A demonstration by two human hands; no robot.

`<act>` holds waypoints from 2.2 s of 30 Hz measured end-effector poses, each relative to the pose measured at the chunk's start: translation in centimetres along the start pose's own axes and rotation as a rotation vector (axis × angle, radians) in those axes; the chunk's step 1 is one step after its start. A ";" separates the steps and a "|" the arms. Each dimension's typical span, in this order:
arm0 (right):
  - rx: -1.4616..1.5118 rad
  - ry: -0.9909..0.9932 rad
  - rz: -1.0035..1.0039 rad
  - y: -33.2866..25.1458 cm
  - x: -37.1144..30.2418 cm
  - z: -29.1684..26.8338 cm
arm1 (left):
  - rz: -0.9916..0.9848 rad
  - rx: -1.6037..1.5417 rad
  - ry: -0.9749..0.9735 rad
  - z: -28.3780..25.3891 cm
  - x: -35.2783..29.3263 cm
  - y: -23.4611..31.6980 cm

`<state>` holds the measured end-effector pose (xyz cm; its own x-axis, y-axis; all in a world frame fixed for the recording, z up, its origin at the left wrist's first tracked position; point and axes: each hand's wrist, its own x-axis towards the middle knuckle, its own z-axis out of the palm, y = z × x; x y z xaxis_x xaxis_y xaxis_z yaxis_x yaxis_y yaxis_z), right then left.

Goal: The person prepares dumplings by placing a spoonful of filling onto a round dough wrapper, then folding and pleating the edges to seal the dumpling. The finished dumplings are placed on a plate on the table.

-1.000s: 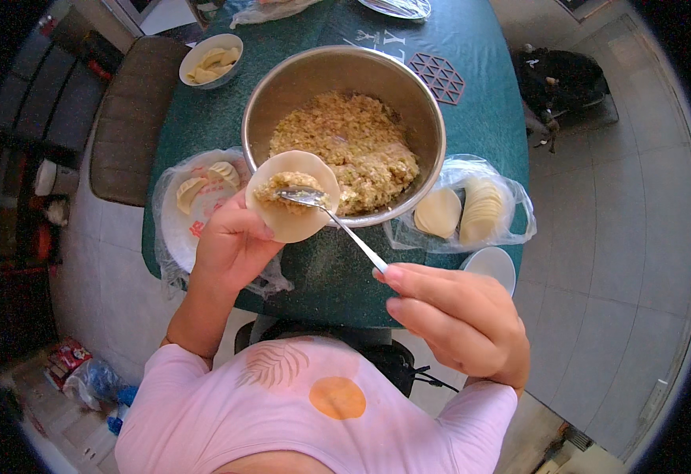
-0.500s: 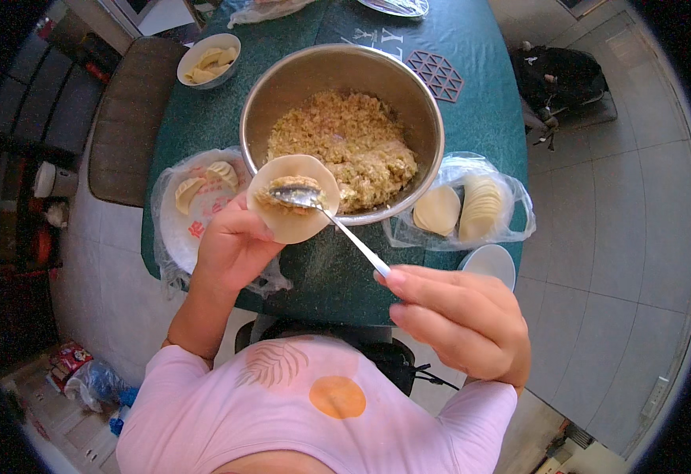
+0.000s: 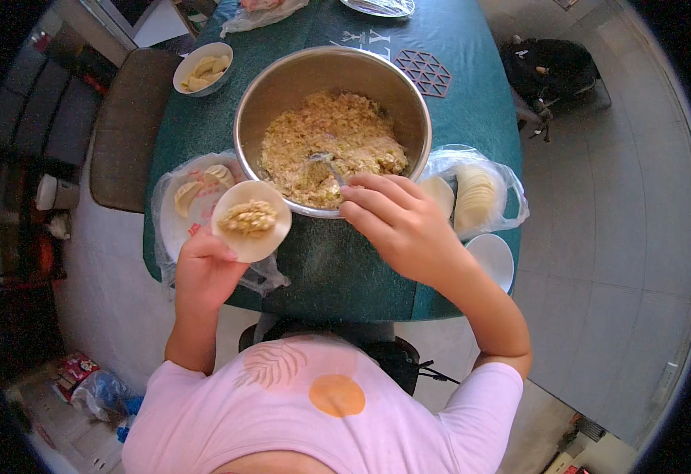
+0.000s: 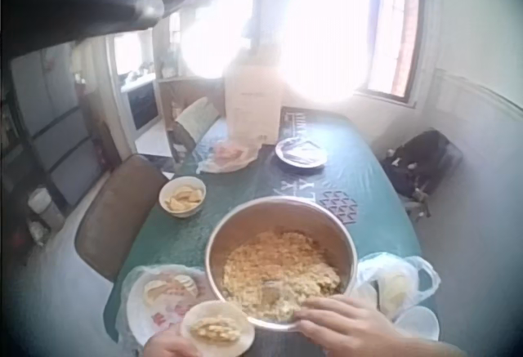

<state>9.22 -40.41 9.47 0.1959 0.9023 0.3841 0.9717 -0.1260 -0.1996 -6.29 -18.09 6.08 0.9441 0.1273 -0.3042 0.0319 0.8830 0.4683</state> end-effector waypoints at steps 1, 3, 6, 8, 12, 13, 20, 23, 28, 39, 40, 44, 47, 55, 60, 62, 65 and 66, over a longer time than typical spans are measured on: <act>0.033 -0.019 0.003 0.0 -0.1 0.9 | 0.017 0.007 0.026 -0.1 -0.6 0.2; 0.099 -0.056 0.007 -0.3 -0.2 2.1 | 0.042 -0.005 0.064 -0.5 -1.6 0.4; 0.146 -0.064 0.112 -1.2 -0.6 1.4 | 0.055 -0.008 0.084 -0.6 -2.7 0.3; 0.055 0.008 0.163 -1.9 -1.3 0.1 | 0.027 -0.003 0.058 -0.3 -3.2 0.0; 0.159 0.151 0.621 -2.5 -6.9 -4.6 | -0.116 0.036 -0.004 0.3 -4.2 -1.7; 0.172 0.151 0.721 -2.4 -8.5 -5.8 | -0.167 0.043 -0.035 0.3 -4.2 -2.4; -0.152 -0.517 1.099 0.1 -18.0 -2.4 | -0.467 0.121 -0.198 2.8 -1.8 -9.7; -0.150 -0.546 0.956 0.8 -19.4 -1.2 | -0.519 0.123 -0.280 4.8 -1.1 -11.8; -0.128 -0.313 0.873 0.3 -20.8 -1.2 | -0.536 0.123 -0.348 6.5 -0.5 -13.3; 0.133 0.068 0.316 -5.1 -15.2 -6.0 | -0.701 0.196 -0.406 8.9 -0.4 -16.2; 0.106 0.056 0.352 -5.1 -15.5 -6.3 | -0.680 0.203 -0.408 8.8 -0.4 -16.3; 0.111 0.092 0.420 -4.8 -17.4 -7.5 | -0.573 0.205 -0.397 9.0 -0.6 -16.0; 0.135 0.116 0.476 -5.5 -17.2 -7.3 | -0.614 0.160 -0.388 9.1 -0.5 -15.8; 0.067 0.074 0.605 -4.1 -19.1 -6.4 | -0.467 0.143 -0.359 9.6 0.1 -15.0; -0.181 -0.213 0.796 0.3 -20.9 -1.4 | -0.488 0.104 -0.378 9.4 0.4 -14.6; -0.237 -0.345 0.843 1.4 -21.6 0.3 | -0.511 0.100 -0.392 9.6 0.4 -14.7; -0.132 -0.275 0.774 0.6 -20.8 -1.6 | -0.508 0.116 -0.371 9.7 0.3 -14.2; 0.002 -0.171 0.767 0.1 -20.5 -2.8 | -0.503 0.122 -0.367 9.8 0.2 -14.1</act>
<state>5.67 -60.11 4.13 0.7888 0.6146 -0.0055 0.5730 -0.7386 -0.3550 -3.29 -34.92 7.57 0.8540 -0.4725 -0.2178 0.5180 0.7335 0.4401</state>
